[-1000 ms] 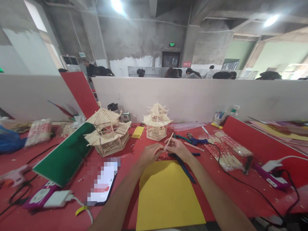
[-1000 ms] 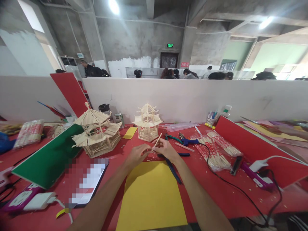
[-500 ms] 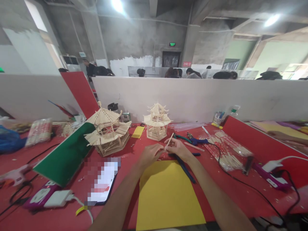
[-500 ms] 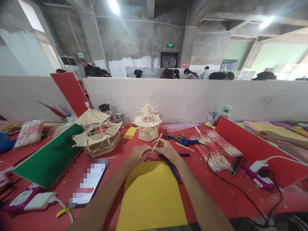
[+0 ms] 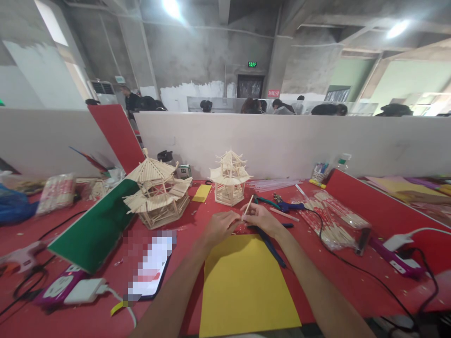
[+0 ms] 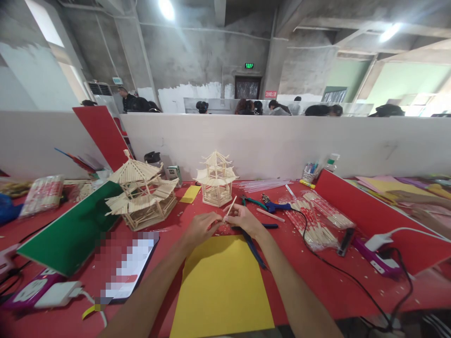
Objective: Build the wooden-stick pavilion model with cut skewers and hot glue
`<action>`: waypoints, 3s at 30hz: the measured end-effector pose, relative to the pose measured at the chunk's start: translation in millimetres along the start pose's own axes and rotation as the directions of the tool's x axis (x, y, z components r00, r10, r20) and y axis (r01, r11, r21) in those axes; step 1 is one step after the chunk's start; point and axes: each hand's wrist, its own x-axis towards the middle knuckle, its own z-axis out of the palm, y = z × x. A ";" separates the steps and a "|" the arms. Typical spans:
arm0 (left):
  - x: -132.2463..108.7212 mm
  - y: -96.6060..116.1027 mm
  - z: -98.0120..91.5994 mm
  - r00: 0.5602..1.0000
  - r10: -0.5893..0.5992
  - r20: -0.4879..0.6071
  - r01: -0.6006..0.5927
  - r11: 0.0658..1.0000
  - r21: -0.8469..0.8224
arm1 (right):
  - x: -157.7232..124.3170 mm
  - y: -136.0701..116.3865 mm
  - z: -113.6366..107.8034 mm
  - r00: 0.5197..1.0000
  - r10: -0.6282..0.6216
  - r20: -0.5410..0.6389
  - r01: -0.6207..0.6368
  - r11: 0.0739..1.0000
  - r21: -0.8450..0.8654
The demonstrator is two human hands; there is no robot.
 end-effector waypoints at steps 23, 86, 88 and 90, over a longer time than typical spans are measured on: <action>5.4 -2.0 7.1 0.971 -0.237 0.026 0.220 0.849 -0.481 | 6.3 9.2 12.4 0.933 -0.356 -0.054 0.291 0.833 -0.470; 3.5 -15.4 16.0 0.947 -0.306 0.096 0.312 0.810 -0.496 | 1.2 0.0 18.8 0.919 -0.393 0.022 0.328 0.733 -0.596; 3.5 -15.0 15.7 0.948 -0.305 0.092 0.308 0.806 -0.505 | 1.4 0.0 19.3 0.917 -0.397 0.022 0.330 0.730 -0.599; 3.7 -15.3 16.0 0.945 -0.312 0.098 0.316 0.791 -0.524 | 1.8 0.6 19.5 0.916 -0.401 0.020 0.333 0.731 -0.596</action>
